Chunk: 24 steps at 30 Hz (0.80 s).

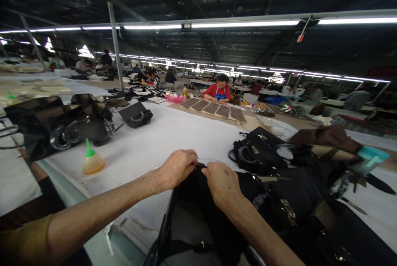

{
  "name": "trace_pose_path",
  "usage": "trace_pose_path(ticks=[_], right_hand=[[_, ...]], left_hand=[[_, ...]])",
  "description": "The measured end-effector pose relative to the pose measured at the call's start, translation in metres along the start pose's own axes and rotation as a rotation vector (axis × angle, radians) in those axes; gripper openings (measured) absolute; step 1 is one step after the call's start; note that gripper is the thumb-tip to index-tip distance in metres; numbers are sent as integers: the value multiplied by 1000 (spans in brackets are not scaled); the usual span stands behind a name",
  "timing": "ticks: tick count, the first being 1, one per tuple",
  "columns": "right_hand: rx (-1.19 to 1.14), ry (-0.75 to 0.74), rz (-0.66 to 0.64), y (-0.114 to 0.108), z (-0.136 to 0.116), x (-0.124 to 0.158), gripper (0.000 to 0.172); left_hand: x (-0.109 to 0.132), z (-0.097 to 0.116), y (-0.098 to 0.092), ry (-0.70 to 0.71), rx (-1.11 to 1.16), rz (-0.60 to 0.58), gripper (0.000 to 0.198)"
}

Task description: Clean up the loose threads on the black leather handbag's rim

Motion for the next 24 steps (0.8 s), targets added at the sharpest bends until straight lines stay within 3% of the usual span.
trace_pose_path(ticks=[6,14,20,24], right_hand=[[-45,-15,26,-2,3,-2,26],[-88,-48,53,2,6,-2,29],[-89,-47,46,0,5,-3,31],[-68,-37,5,1,6,-3,29]], left_hand=[[-1,5,3,37,10,-54,16],[-5,1,4,-127,-15,-13,14],[-7,-5,2,-158,10,-35,10],[-9,-12,6,-176,149,-36,14]])
Point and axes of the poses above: each hand's wrist, its own x-axis away from the middle knuckle, its own y-axis out of the palm, z = x × y, the point moved 4 cm from there along -x, towards the middle knuckle, and after that the axes turned 13 degrees about z, right-handed, at the moved point
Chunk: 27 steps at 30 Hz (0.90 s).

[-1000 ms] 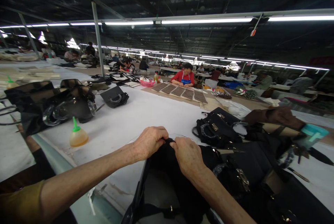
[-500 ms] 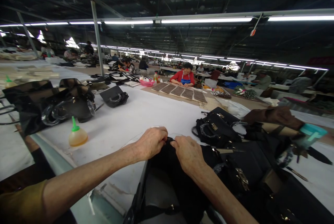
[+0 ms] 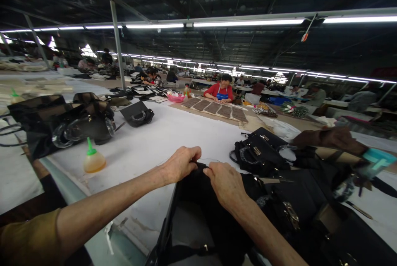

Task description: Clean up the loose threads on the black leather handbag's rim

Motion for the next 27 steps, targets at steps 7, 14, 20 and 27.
trace_pose_path(ticks=[7,14,20,27], right_hand=[[46,-60,-8,-5,-16,-8,16],[-136,-195,-68,3,-29,-17,24],[-156,-101,-29,-2,-28,-21,27],[-69,-24,-68,-24,-42,-22,27]], left_hand=[[-2,-10,5,-75,287,-15,28],[1,-22,1,-205,505,-125,29],[33,-25,-16,-473,647,-194,68],[14,-42,-31,-430,730,-340,61]])
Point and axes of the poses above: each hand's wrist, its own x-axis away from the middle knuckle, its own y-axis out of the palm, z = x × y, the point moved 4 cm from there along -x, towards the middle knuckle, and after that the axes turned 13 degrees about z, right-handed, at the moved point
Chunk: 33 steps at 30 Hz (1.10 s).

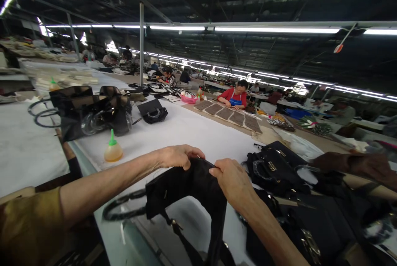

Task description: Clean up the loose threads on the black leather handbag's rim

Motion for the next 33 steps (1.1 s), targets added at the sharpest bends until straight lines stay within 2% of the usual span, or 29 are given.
trace_pose_path(ticks=[3,6,10,14,20,24,27,29,33], right_hand=[[25,39,-16,10,-1,12,26],[39,69,10,20,-1,22,24],[38,77,12,21,-4,25,23],[45,72,15,19,-5,24,25],[114,65,12,22,-1,26,25],[220,57,2,21,-10,20,22],[168,-26,-1,24,-23,8,14],[80,-81,-28,30,-29,1,11],[17,-84,-33,39,-28,-6,18]], left_hand=[[-6,-6,-3,9,-25,-145,56],[-6,-19,-1,25,-72,-175,49],[-4,-27,3,94,-28,-154,34],[-6,-27,2,95,-43,-105,29],[-7,-19,1,88,-238,-18,23],[-5,-11,5,135,-375,6,21],[-1,-5,-1,156,-423,-14,22],[5,-4,-12,147,-452,-58,29],[28,-13,-45,52,-422,-29,63]])
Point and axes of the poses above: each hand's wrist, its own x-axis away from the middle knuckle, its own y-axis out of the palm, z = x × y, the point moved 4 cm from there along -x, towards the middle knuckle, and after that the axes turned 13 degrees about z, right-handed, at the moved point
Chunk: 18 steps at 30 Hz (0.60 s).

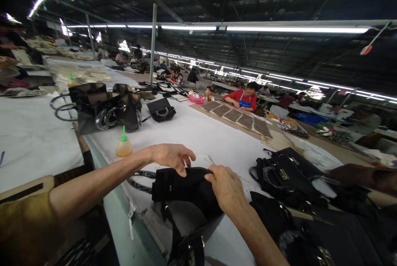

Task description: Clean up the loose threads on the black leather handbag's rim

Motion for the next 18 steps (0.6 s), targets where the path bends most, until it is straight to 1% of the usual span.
trace_pose_path(ticks=[1,3,5,7,10,12,15,18], right_hand=[[-13,4,11,1,1,-1,16],[-37,5,24,1,1,-1,12],[-45,9,11,1,1,-1,11],[-49,14,-17,0,1,-2,14],[-95,-2,-72,2,2,-3,25],[-141,-28,-108,4,3,-4,31],[-182,-40,-145,8,6,-6,34],[-192,-31,-165,10,8,-7,35]], left_hand=[[7,-7,-4,-26,35,24,65],[22,-17,-7,-44,131,78,58],[33,-23,-5,-40,227,145,47],[39,-25,0,-36,286,194,40],[42,-22,6,-14,307,235,35],[40,-20,6,-21,300,249,35],[38,-21,3,-81,270,251,37],[38,-19,0,-65,231,234,35]])
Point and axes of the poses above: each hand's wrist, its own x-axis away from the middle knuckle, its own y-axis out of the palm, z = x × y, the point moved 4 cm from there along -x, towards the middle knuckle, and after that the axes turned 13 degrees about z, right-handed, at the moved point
